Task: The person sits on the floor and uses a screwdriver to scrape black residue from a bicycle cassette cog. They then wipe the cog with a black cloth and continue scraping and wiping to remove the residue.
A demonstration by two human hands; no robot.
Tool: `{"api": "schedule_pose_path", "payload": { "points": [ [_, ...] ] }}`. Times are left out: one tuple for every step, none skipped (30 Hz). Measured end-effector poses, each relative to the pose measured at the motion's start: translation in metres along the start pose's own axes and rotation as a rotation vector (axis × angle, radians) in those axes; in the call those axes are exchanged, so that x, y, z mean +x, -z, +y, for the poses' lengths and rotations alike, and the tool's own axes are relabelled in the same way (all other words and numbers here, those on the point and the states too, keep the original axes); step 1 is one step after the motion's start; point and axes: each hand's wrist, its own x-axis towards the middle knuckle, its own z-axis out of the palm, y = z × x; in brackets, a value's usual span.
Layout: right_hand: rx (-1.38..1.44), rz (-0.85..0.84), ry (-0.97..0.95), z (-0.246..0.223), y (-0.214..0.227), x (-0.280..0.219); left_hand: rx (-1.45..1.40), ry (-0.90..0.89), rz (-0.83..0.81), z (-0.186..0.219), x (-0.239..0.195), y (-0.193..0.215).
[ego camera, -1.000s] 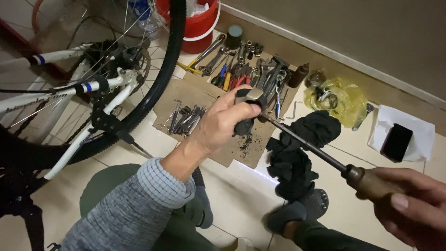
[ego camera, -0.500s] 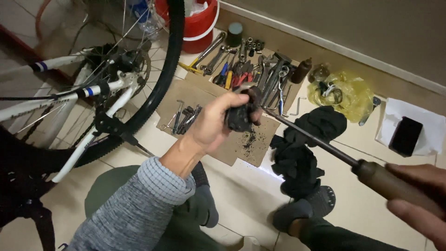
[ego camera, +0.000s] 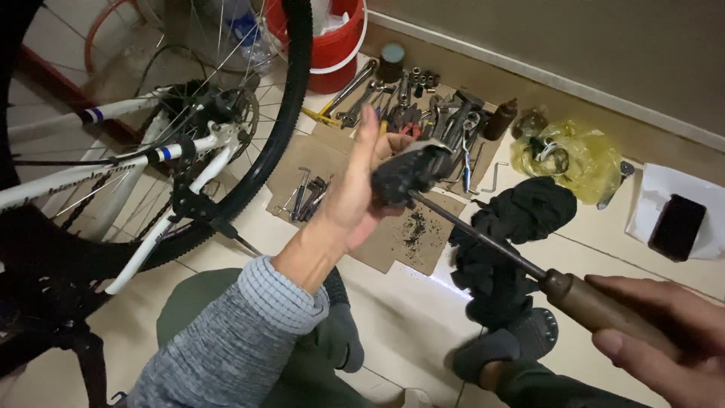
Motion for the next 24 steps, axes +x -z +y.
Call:
{"api": "schedule_pose_path", "payload": {
  "points": [
    [-0.001,0.0,-0.001,-0.004,-0.002,-0.001,-0.001,0.001,0.0,0.0,-0.003,-0.001],
    [0.062,0.018,-0.044,-0.007,-0.004,-0.003,0.011,-0.009,-0.055,0.001,-0.005,-0.002],
    [0.125,0.036,-0.088,-0.011,-0.006,-0.004,0.023,-0.018,-0.11,0.001,-0.008,-0.003],
    [0.125,0.036,-0.088,-0.009,-0.006,-0.004,0.023,-0.017,-0.109,-0.002,-0.006,0.001],
    [0.164,0.037,-0.096,-0.007,-0.006,-0.004,-0.028,-0.072,-0.222,-0.006,-0.005,0.004],
    [0.203,0.037,-0.103,-0.005,-0.005,-0.003,-0.079,-0.125,-0.336,-0.01,-0.003,0.007],
    [0.205,0.04,-0.104,-0.004,-0.005,-0.003,-0.077,-0.125,-0.338,-0.008,-0.003,0.011],
    [0.196,0.039,-0.097,-0.003,-0.004,-0.003,-0.149,-0.09,-0.365,-0.007,-0.002,0.015],
    [0.189,0.038,-0.088,-0.002,-0.004,-0.002,-0.22,-0.056,-0.392,-0.006,-0.001,0.018],
    [0.191,0.041,-0.087,-0.01,-0.004,-0.002,-0.217,-0.058,-0.395,-0.003,-0.003,0.016],
    [0.148,0.041,-0.151,-0.018,-0.006,-0.002,-0.127,-0.081,-0.371,0.0,-0.005,0.014],
    [0.105,0.041,-0.215,-0.026,-0.007,-0.003,-0.038,-0.105,-0.346,0.003,-0.007,0.012],
    [0.109,0.043,-0.213,-0.024,-0.007,-0.004,-0.034,-0.106,-0.348,0.002,-0.006,0.01],
    [0.117,0.05,-0.164,-0.021,-0.008,-0.005,0.022,-0.149,-0.288,0.001,-0.006,0.008],
    [0.124,0.055,-0.116,-0.02,-0.009,-0.007,0.076,-0.19,-0.227,-0.001,-0.006,0.007],
    [0.126,0.057,-0.115,-0.019,-0.008,-0.006,0.079,-0.19,-0.227,-0.002,-0.005,0.01],
    [0.124,0.053,-0.107,-0.018,-0.007,-0.006,0.061,-0.216,-0.287,-0.004,-0.004,0.013],
    [0.122,0.049,-0.1,-0.016,-0.006,-0.006,0.043,-0.24,-0.346,-0.006,-0.003,0.017],
    [0.123,0.051,-0.101,-0.021,-0.007,-0.007,0.044,-0.24,-0.348,-0.002,-0.005,0.015],
    [0.163,0.082,-0.143,-0.026,-0.008,-0.008,0.093,-0.241,-0.353,0.002,-0.008,0.013],
    [0.203,0.112,-0.184,-0.031,-0.009,-0.008,0.141,-0.243,-0.357,0.005,-0.01,0.012],
    [0.204,0.112,-0.183,-0.031,-0.009,-0.008,0.143,-0.243,-0.358,0.002,-0.007,0.015],
    [0.212,0.11,-0.183,-0.03,-0.008,-0.008,0.219,-0.308,-0.359,-0.002,-0.003,0.017],
    [0.219,0.107,-0.182,-0.03,-0.008,-0.008,0.295,-0.372,-0.359,-0.006,0.0,0.019]
  ]
}}
